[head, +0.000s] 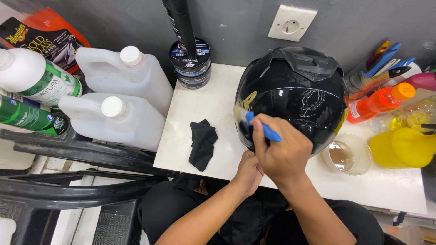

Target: The person applies a clear liquid to a black motorcycle helmet using a paintbrush, repeatedly dipping the brush into a small container and brushing the helmet surface in smooth strokes.

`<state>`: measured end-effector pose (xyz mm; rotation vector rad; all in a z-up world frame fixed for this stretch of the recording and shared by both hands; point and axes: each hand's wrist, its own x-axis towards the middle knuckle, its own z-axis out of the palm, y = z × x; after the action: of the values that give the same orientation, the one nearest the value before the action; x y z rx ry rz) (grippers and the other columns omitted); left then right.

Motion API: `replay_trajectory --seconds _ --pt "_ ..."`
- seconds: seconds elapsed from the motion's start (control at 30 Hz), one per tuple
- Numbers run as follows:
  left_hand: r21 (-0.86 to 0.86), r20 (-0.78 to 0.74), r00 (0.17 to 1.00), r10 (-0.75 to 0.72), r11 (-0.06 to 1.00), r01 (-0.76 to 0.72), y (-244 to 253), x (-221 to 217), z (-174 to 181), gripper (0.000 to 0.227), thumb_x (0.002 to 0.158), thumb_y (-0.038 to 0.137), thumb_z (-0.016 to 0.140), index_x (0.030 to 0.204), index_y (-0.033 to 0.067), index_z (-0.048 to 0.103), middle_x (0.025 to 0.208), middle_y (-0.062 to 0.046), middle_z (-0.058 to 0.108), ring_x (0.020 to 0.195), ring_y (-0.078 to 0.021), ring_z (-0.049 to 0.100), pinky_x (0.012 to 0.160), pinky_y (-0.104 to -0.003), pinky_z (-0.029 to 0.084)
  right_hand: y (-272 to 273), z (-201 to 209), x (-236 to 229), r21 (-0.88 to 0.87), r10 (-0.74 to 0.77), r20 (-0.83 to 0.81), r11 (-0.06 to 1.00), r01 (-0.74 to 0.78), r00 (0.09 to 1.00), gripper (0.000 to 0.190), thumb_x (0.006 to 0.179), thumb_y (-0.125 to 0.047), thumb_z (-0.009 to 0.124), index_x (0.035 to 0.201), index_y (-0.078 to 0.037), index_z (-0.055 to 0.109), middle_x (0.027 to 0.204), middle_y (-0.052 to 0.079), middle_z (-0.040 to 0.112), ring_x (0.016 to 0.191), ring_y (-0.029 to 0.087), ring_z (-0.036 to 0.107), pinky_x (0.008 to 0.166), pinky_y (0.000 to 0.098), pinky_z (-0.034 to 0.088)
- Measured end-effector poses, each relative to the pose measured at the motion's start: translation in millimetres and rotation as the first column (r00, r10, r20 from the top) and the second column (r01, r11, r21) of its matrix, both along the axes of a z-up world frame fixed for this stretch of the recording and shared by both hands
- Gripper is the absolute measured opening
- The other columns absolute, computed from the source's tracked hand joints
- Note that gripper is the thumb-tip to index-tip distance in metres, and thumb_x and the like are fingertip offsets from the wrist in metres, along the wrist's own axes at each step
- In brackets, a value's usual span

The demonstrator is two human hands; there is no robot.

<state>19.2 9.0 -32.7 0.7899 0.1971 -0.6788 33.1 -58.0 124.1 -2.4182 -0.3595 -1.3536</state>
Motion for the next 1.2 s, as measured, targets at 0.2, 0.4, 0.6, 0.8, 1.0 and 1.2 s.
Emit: replay_trajectory --seconds 0.2,0.4,0.6,0.8,1.0,1.2 --pt "-0.039 -0.006 1.000 -0.001 0.999 0.001 0 0 28 0.027 0.075 -0.005 0.064 0.058 0.0165 0.060 0.052 0.008 0.039 0.054 -0.0046 0.035 0.058 -0.018 0.035 -4 4 -4 0.051 -0.006 0.013 0.999 0.005 1.000 0.024 0.102 -0.010 0.053 0.086 -0.008 0.071 0.061 0.000 0.055 0.049 0.019 0.053 0.051 0.0254 0.045" --pt "0.005 -0.011 1.000 -0.011 1.000 0.011 3 0 14 0.030 0.071 -0.006 0.059 0.052 0.0171 0.054 0.047 0.006 0.034 0.052 -0.0046 0.034 0.058 -0.016 0.032 2 -3 4 -0.085 -0.011 0.066 0.996 0.016 0.998 0.018 0.101 -0.015 0.057 0.089 -0.007 0.069 0.066 0.004 0.054 0.053 0.022 0.057 0.053 0.0273 0.047" --pt "-0.059 -0.043 0.999 0.007 0.998 -0.010 -10 -2 -16 0.019 0.075 -0.006 0.065 0.080 0.0120 0.069 0.061 0.006 0.051 0.057 -0.0057 0.044 0.060 -0.019 0.039 -11 -3 -10 -0.018 0.030 0.021 0.999 -0.029 0.999 0.025 0.102 -0.012 0.053 0.082 -0.008 0.068 0.060 0.002 0.052 0.048 0.023 0.053 0.049 0.0277 0.046" --pt "0.007 -0.047 0.999 0.006 1.000 -0.006 -6 -1 -13 0.025 0.075 -0.003 0.064 0.071 0.0190 0.053 0.060 0.008 0.043 0.060 -0.0032 0.043 0.061 -0.016 0.036 -5 -7 0 -0.065 0.029 0.112 0.998 -0.021 0.993 0.019 0.099 -0.017 0.060 0.086 -0.007 0.070 0.066 0.004 0.056 0.052 0.024 0.054 0.051 0.0285 0.045" --pt "0.408 0.199 0.972 0.126 0.891 -0.199 -6 -4 -6 0.024 0.078 -0.004 0.062 0.069 0.0165 0.052 0.062 0.003 0.045 0.065 -0.0086 0.046 0.065 -0.021 0.040 2 -28 -11 -0.153 0.033 0.055 0.988 -0.025 0.998 0.020 0.098 -0.020 0.058 0.086 -0.009 0.069 0.064 0.002 0.054 0.050 0.019 0.055 0.050 0.0251 0.046" --pt "0.697 0.507 0.854 0.118 0.526 -0.487 -12 -7 19 0.024 0.082 -0.005 0.060 0.068 0.0135 0.052 0.065 -0.003 0.048 0.071 -0.0151 0.051 0.070 -0.027 0.044 -8 -31 -8 -0.231 0.034 0.080 0.973 -0.015 0.996 0.023 0.101 -0.026 0.054 0.092 -0.012 0.070 0.071 0.001 0.058 0.054 0.017 0.053 0.053 0.0238 0.045"
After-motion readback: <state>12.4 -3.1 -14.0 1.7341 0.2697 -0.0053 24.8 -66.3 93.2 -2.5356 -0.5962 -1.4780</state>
